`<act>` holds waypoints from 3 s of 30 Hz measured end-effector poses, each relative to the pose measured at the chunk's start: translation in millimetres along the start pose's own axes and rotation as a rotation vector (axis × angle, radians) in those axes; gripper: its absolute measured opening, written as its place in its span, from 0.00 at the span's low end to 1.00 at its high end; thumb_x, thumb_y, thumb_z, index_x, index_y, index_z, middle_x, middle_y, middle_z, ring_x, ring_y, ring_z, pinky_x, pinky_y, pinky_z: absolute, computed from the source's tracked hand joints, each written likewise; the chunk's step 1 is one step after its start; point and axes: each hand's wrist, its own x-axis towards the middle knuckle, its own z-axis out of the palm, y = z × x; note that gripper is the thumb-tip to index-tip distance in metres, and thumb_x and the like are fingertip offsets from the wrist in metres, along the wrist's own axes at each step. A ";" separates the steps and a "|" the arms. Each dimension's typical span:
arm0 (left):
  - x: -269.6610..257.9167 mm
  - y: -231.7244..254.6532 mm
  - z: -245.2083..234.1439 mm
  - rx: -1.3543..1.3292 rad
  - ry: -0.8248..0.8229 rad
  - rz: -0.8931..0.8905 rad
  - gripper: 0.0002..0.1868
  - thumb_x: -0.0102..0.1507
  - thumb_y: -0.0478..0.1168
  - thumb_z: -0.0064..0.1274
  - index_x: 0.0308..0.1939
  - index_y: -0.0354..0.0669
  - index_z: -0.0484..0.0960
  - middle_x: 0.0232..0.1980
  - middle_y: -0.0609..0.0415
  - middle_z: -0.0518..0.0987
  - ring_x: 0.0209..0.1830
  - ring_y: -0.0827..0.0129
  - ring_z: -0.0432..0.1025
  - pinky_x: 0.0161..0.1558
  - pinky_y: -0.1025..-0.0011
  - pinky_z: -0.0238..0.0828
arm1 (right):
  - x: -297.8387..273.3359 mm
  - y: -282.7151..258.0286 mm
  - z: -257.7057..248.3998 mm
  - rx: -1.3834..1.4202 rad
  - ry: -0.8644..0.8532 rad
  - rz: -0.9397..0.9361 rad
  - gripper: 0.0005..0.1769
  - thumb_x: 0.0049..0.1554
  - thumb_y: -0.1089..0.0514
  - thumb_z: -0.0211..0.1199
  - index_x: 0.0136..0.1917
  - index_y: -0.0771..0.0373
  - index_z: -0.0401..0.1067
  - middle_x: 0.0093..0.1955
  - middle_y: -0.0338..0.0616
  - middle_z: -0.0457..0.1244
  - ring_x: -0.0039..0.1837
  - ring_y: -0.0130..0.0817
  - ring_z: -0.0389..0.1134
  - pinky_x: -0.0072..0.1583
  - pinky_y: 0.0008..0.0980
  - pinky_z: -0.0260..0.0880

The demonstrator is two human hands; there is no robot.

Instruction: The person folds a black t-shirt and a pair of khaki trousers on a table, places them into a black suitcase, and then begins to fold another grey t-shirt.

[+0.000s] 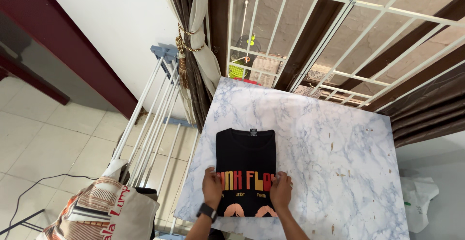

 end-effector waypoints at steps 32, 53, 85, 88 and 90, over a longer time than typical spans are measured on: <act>110.1 21.4 81.6 0.812 -0.020 0.528 0.35 0.73 0.59 0.21 0.81 0.49 0.48 0.84 0.51 0.47 0.84 0.60 0.37 0.77 0.46 0.28 | -57.8 -10.7 20.0 -0.591 -0.308 -0.277 0.33 0.68 0.40 0.28 0.83 0.48 0.41 0.86 0.45 0.33 0.86 0.41 0.26 0.78 0.56 0.26; 46.4 -12.8 42.1 0.784 0.055 0.900 0.33 0.72 0.56 0.30 0.78 0.47 0.53 0.81 0.48 0.50 0.83 0.58 0.39 0.75 0.46 0.32 | -40.5 10.6 4.4 -0.420 -0.075 -0.676 0.32 0.68 0.42 0.35 0.81 0.53 0.50 0.84 0.49 0.42 0.85 0.44 0.35 0.76 0.56 0.30; -54.6 -19.4 25.5 0.658 -0.160 0.846 0.31 0.72 0.54 0.37 0.77 0.46 0.59 0.80 0.44 0.55 0.81 0.51 0.44 0.75 0.50 0.37 | -41.8 33.9 -27.1 -0.436 0.134 -0.461 0.31 0.66 0.37 0.40 0.79 0.45 0.54 0.82 0.43 0.47 0.85 0.40 0.41 0.79 0.56 0.37; -56.9 -27.2 16.7 0.641 -0.265 0.818 0.33 0.72 0.55 0.39 0.77 0.45 0.59 0.80 0.44 0.54 0.80 0.49 0.43 0.74 0.50 0.36 | -47.5 35.6 -30.1 -0.560 0.057 -0.303 0.32 0.63 0.34 0.41 0.78 0.40 0.54 0.82 0.42 0.46 0.83 0.40 0.41 0.77 0.58 0.37; -62.6 -32.3 9.6 0.663 -0.374 0.756 0.34 0.71 0.56 0.41 0.77 0.46 0.58 0.81 0.43 0.53 0.80 0.49 0.42 0.74 0.50 0.36 | -58.3 36.6 -33.3 -0.528 0.208 -0.399 0.32 0.63 0.35 0.40 0.78 0.40 0.54 0.82 0.43 0.46 0.83 0.39 0.42 0.78 0.59 0.38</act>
